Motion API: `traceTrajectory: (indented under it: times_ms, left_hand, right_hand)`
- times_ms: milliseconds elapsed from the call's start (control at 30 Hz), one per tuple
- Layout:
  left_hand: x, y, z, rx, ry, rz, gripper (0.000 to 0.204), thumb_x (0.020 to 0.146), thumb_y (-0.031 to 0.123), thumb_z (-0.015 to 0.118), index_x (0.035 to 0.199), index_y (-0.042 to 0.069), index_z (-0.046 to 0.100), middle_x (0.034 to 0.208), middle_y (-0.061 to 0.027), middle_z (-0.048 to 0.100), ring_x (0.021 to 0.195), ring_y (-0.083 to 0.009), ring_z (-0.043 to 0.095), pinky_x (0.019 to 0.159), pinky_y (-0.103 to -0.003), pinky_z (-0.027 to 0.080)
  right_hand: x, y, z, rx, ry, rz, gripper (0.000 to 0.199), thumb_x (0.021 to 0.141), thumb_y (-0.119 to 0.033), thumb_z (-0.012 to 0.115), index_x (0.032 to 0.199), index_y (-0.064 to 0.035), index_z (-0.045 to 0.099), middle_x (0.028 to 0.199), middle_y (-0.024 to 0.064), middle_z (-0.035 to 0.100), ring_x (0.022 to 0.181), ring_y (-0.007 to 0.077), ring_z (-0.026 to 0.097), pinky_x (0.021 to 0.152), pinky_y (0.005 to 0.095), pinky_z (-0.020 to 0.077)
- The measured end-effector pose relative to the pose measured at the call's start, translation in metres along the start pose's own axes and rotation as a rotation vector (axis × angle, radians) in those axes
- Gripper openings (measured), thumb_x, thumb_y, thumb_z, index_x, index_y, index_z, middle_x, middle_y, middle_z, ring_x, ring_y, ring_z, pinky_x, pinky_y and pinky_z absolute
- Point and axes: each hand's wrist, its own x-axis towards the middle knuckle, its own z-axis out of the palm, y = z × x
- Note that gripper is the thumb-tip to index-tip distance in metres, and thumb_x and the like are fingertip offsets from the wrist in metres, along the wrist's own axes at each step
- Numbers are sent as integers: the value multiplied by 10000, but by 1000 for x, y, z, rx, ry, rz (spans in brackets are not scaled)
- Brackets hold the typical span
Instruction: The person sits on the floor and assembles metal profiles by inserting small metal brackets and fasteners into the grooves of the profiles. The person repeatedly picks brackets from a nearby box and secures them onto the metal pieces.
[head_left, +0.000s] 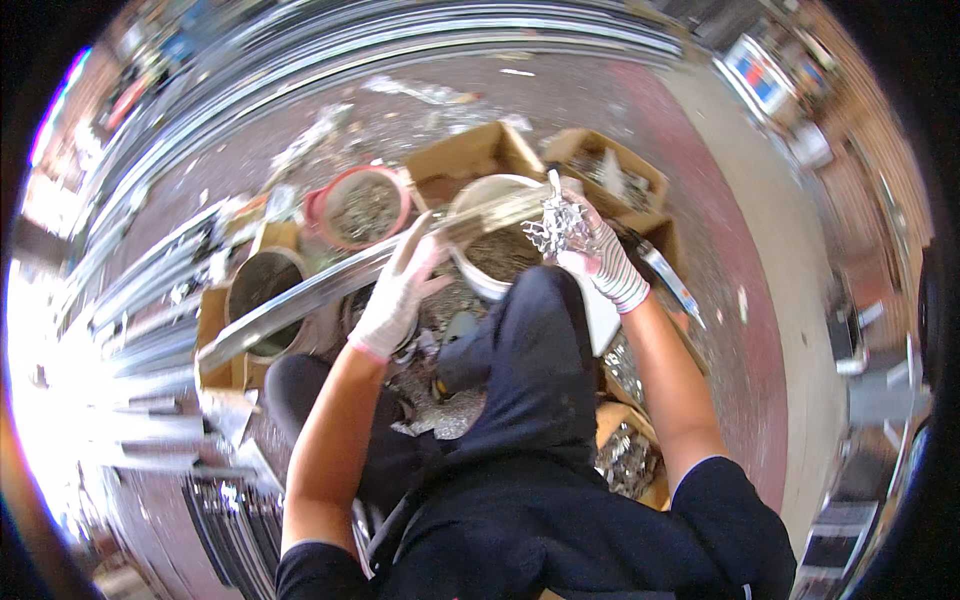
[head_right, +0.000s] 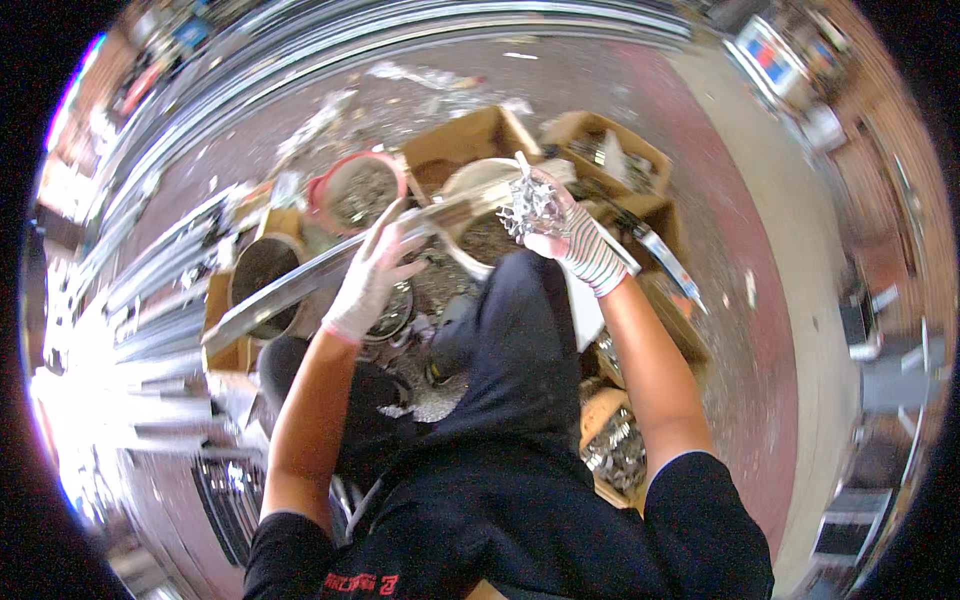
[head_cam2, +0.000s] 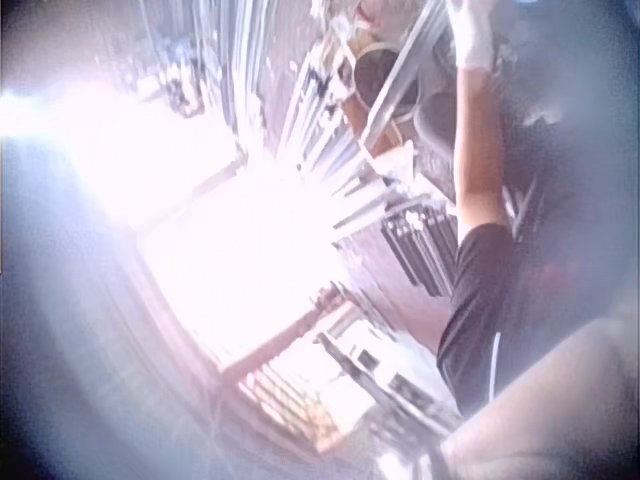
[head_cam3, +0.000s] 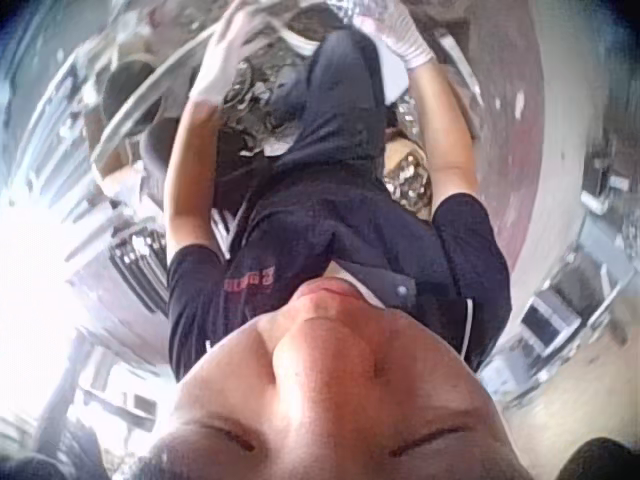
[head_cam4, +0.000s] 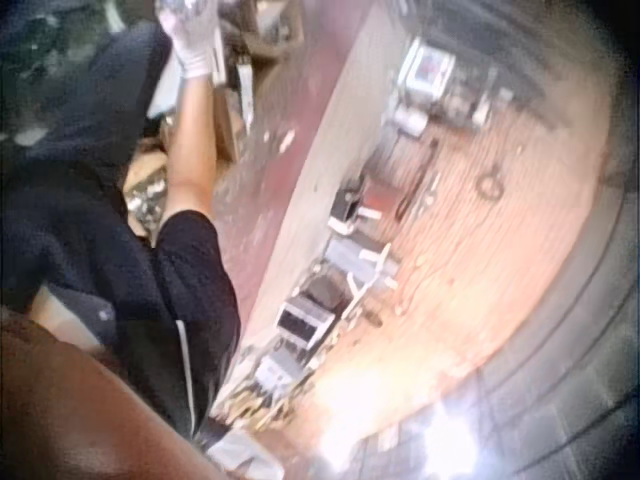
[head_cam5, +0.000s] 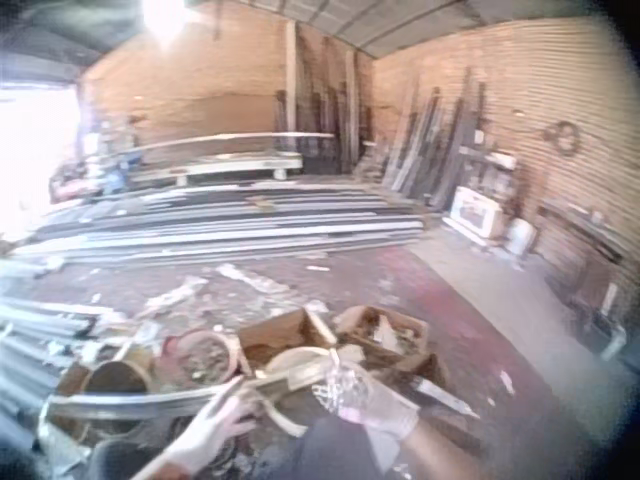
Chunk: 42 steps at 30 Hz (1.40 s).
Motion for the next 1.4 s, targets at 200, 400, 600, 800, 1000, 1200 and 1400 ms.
traceTrajectory:
  times_ms: [200, 400, 600, 800, 1000, 1200, 1400]
  left_hand:
    - [32, 17, -50, -418, -5, 132, 950, 858, 473, 779, 1590, 219, 231, 1472, -69, 461, 1312, -250, 503, 1020, -480, 488]
    - [33, 10, -134, -779, 354, 47, 370, 967, 352, 664, 1199, 66, 621, 1130, -110, 694, 1040, -254, 681, 935, -427, 566]
    - [30, 8, -172, -841, 367, 138, 252, 925, 241, 664, 1116, 76, 659, 1076, -97, 710, 980, -257, 690, 891, -435, 561]
    - [35, 8, -184, -987, 461, 73, 240, 931, 231, 588, 1118, 96, 651, 1040, -94, 703, 955, -273, 684, 897, -462, 557]
    - [32, 14, -180, -988, 477, 121, 297, 934, 291, 559, 1126, 84, 651, 1055, -121, 711, 919, -304, 691, 858, -478, 567]
    - [30, 20, -175, -1000, 538, 197, 316, 933, 276, 530, 1109, 43, 649, 1047, -160, 713, 932, -333, 685, 854, -483, 565]
    - [38, 14, -183, -1021, 450, 203, 353, 933, 308, 522, 1156, 49, 607, 1117, -181, 701, 943, -346, 682, 791, -511, 580]
  right_hand:
    - [124, 32, 142, -602, -309, -340, 1006, 663, -211, 875, 1517, -77, 360, 1358, 165, 540, 1224, 274, 557, 1086, 379, 435]
    - [182, 83, 237, -956, -391, -207, 1003, 656, -332, 879, 1498, -103, 385, 1276, 257, 536, 1195, 415, 559, 1042, 444, 467]
    - [197, 93, 260, -1048, -450, -291, 984, 678, -248, 864, 1503, -50, 365, 1295, 240, 543, 1223, 418, 533, 1068, 449, 434]
    - [199, 98, 272, -915, -404, -374, 1012, 663, -210, 870, 1522, -66, 354, 1381, 218, 517, 1308, 385, 492, 1136, 450, 378]
    - [187, 98, 269, -723, -379, -455, 979, 715, -186, 845, 1547, -73, 341, 1449, 206, 466, 1358, 366, 445, 1151, 443, 350]
    - [177, 101, 259, -696, -282, -476, 882, 774, -204, 812, 1527, -54, 377, 1385, 149, 496, 1194, 244, 533, 1072, 388, 419]
    - [178, 109, 242, -479, -273, -344, 693, 818, -88, 765, 1447, -30, 481, 1329, 115, 549, 1095, 199, 611, 1040, 352, 468]
